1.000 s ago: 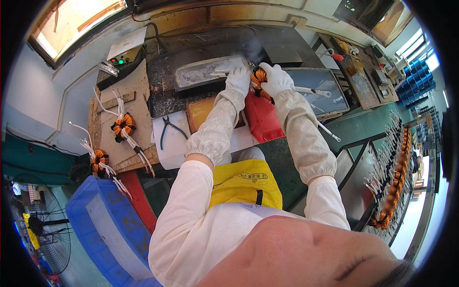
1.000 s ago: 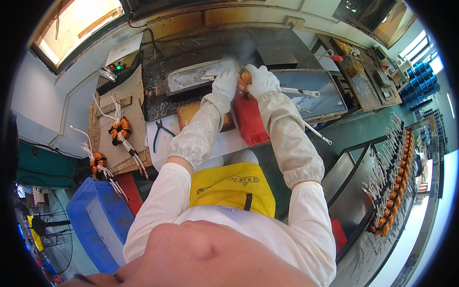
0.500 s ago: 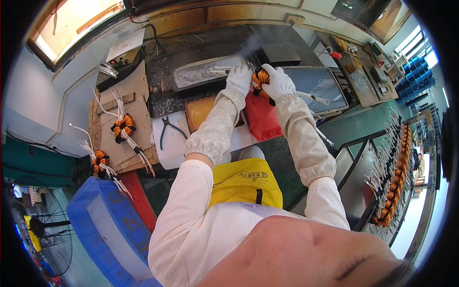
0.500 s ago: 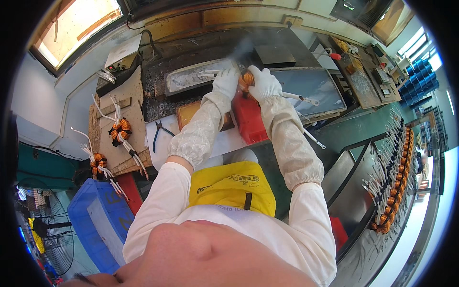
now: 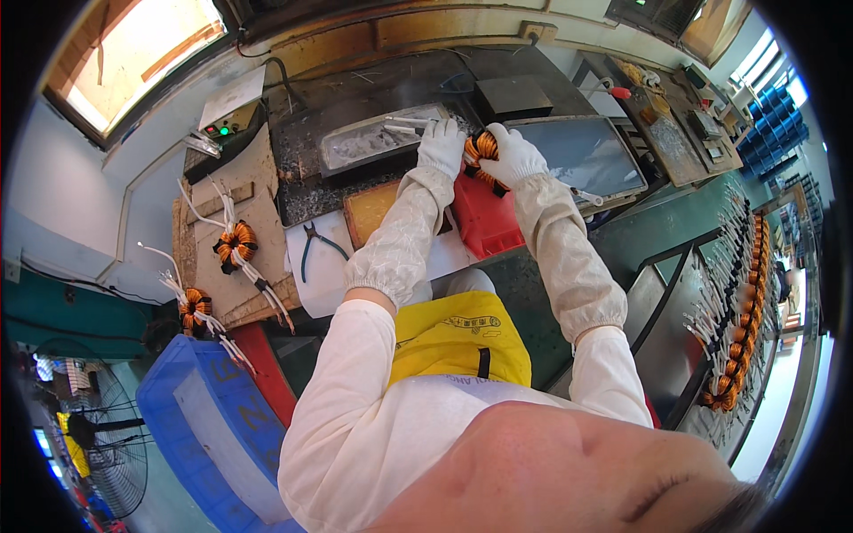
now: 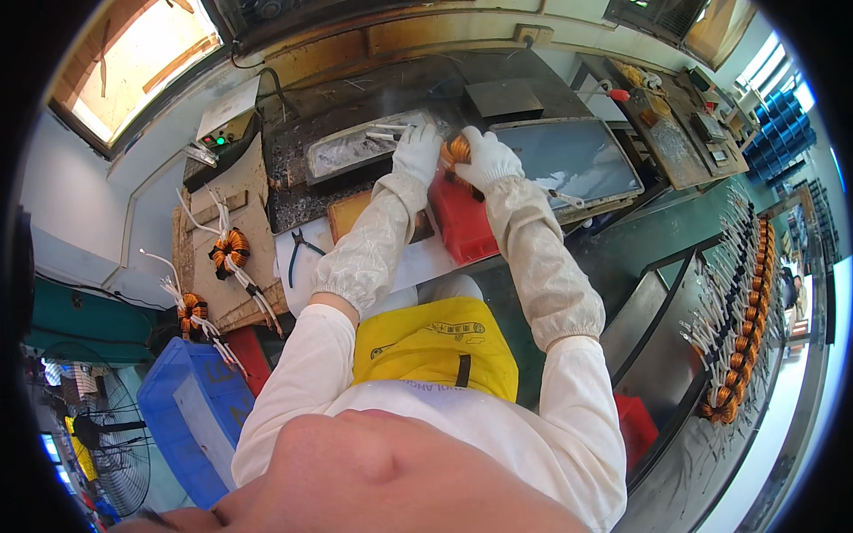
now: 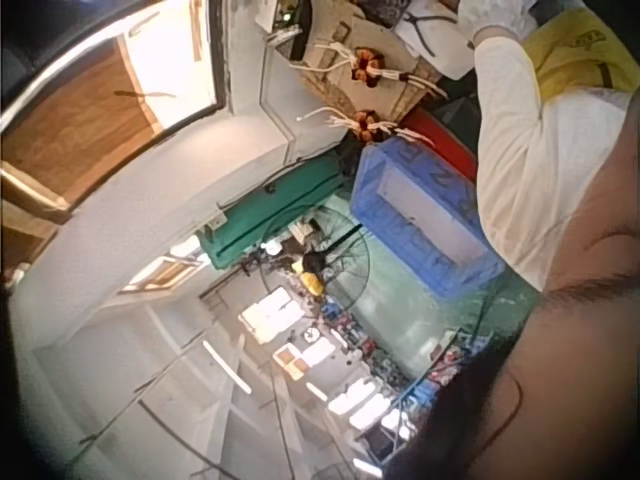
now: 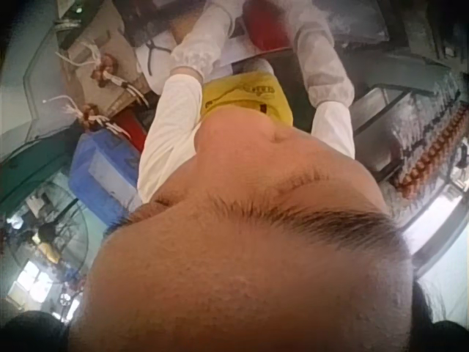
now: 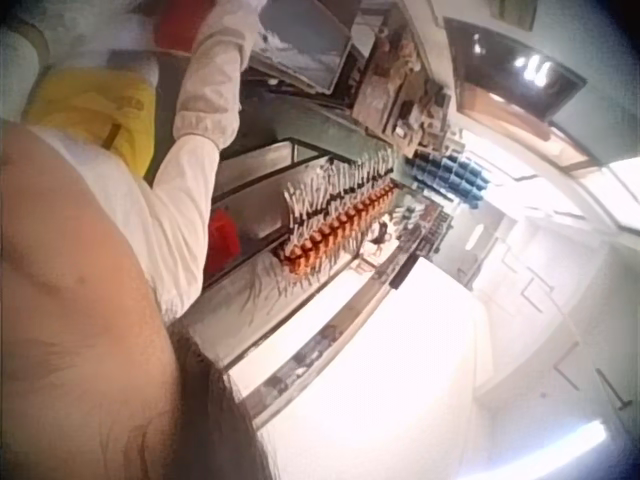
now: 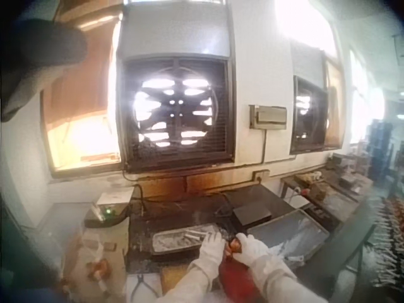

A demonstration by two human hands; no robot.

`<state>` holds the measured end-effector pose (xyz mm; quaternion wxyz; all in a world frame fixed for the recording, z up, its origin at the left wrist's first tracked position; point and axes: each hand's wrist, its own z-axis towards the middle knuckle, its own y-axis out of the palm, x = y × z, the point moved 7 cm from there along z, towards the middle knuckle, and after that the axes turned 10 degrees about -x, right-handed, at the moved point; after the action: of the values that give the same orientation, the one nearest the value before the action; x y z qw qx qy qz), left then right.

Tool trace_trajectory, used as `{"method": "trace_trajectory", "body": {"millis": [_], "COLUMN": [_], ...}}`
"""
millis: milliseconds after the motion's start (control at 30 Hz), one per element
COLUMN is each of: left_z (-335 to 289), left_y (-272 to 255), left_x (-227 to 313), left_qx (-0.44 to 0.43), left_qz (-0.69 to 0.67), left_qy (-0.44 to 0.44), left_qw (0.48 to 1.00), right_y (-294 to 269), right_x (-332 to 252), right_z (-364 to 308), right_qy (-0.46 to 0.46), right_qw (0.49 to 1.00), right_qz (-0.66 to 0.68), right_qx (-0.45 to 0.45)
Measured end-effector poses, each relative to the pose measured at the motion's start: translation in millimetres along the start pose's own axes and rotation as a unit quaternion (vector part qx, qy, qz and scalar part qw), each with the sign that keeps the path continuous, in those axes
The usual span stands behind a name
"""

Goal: Soldering lead wires onto toroidal copper wire coils and organizing the finished parts onto a storage rack.

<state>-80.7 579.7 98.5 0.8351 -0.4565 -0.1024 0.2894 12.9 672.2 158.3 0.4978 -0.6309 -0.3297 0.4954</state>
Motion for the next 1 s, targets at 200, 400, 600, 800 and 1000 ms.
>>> {"method": "trace_trajectory", "body": {"millis": [200,400,600,800,1000], "left_z": [-24,-138,-152,-150,-154], "left_y": [-23,-50,-67,-64,-60], "left_x": [17,114,127,128,128], "left_qx": [0.025,-0.13,-0.094,-0.1,-0.081], "left_qz": [0.056,-0.163,-0.184,-0.163,-0.163], "left_qy": [-0.084,0.006,-0.016,0.017,-0.007], "left_qw": [0.995,0.978,0.978,0.981,0.983], "right_y": [2,-3,-6,-5,12], "right_x": [3,2,0,12,30], "right_z": [-2,-9,-16,-41,-71], "right_qy": [-0.059,-0.049,-0.029,-0.033,-0.025], "right_qw": [0.996,0.995,0.993,0.98,0.944], "right_qz": [0.059,0.088,0.106,0.176,0.246], "right_qx": [0.019,0.021,0.041,0.085,0.22]}}
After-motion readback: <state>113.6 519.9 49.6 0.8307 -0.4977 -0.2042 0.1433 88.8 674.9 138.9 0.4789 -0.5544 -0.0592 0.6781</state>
